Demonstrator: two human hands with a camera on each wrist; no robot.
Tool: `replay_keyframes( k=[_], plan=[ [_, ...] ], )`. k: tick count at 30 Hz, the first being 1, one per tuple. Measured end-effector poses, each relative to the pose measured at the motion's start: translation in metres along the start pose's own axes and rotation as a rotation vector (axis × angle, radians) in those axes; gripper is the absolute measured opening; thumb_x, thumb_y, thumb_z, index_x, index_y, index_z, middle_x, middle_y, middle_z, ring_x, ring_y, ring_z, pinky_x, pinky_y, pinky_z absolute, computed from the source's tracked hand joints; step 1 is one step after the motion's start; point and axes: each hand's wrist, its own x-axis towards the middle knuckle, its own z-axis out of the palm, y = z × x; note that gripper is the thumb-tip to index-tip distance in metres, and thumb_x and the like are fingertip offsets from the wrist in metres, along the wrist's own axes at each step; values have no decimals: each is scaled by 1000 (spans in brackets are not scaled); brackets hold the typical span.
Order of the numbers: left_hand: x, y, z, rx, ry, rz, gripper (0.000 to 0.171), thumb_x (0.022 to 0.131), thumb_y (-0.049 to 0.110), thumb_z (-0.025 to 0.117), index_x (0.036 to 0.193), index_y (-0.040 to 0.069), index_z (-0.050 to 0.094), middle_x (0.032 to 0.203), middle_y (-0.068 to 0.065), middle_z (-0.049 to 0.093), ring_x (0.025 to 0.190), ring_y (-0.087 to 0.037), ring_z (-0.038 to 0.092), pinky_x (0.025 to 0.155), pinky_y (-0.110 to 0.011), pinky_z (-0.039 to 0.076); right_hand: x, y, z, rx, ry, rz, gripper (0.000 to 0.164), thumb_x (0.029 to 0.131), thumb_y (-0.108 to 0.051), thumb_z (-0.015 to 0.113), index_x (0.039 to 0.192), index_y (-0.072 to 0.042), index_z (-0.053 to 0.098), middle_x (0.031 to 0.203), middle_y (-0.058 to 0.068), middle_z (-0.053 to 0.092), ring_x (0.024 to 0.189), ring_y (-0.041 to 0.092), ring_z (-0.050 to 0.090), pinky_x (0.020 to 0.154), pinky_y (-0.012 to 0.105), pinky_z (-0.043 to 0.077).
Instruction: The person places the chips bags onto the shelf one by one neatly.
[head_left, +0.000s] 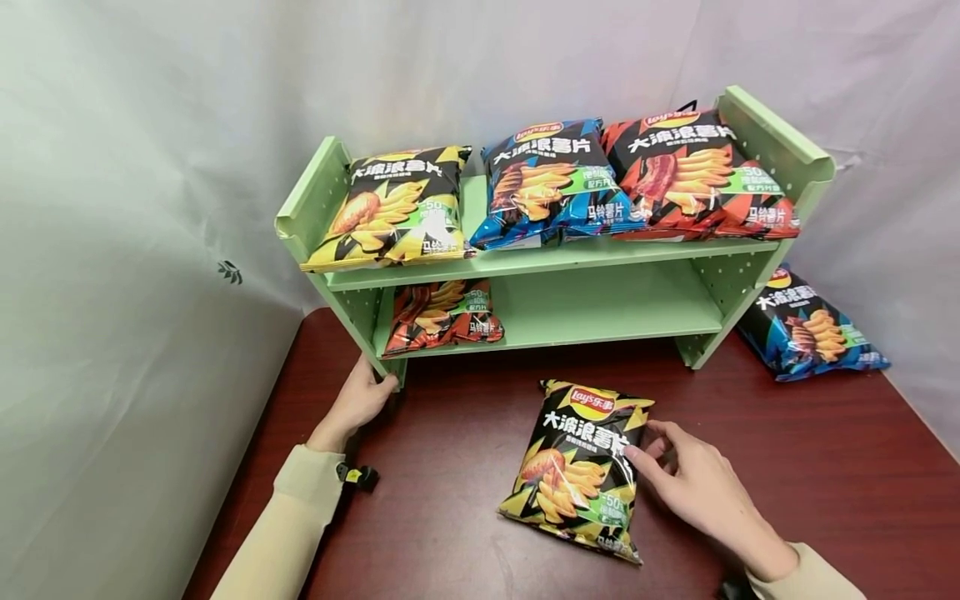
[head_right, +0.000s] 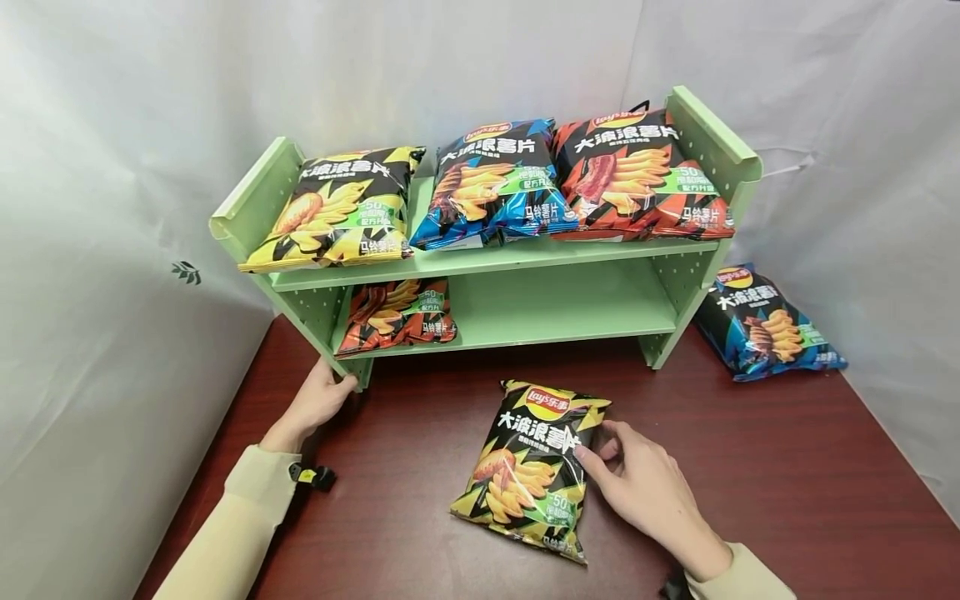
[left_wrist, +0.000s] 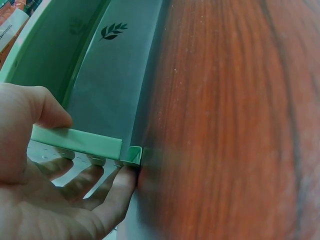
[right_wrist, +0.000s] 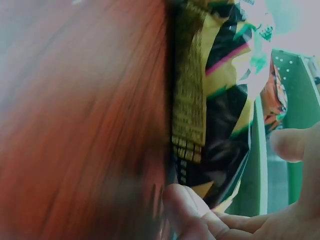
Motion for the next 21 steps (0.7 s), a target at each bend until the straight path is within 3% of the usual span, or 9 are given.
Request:
replay_keyframes(
  k=[8, 12, 14, 21],
  plan=[
    [0, 2, 0, -11, 4, 0, 73, 89, -5, 53, 153, 11, 21, 152, -13, 34, 126, -19, 36, 97, -23, 30, 4, -10, 10, 104, -96, 58, 86, 84, -54, 67, 139, 7, 40, 88, -1, 60, 66, 4, 54, 61, 24, 44],
    [0, 2, 0, -7, 4, -8, 72, 90, -4, 53, 153, 10, 22, 151, -13, 35, 124, -19, 36, 97, -24, 30, 5, -14, 14, 148, -126, 134, 95, 81, -57, 69, 141, 8, 35, 87, 1, 60, 70, 9, 54, 66, 25, 43],
    [-1, 1, 1, 2, 4, -15, 70, 90, -4, 53, 152, 10, 24, 150, -13, 37, 123, -19, 37, 97, -26, 30, 5, -15, 17, 221, -156, 186, 97, 80, -56, 71, 143, 7, 32, 89, 3, 61, 69, 10, 56, 64, 26, 47],
    [-1, 1, 1, 17, 9, -17, 69, 90, -4, 53, 151, 9, 25, 149, -13, 37, 123, -19, 36, 98, -30, 30, 1, -17, 26, 508, -202, 287, 79, 78, -38, 79, 134, 3, 42, 92, 11, 60, 66, 15, 63, 48, 32, 54]
  ],
)
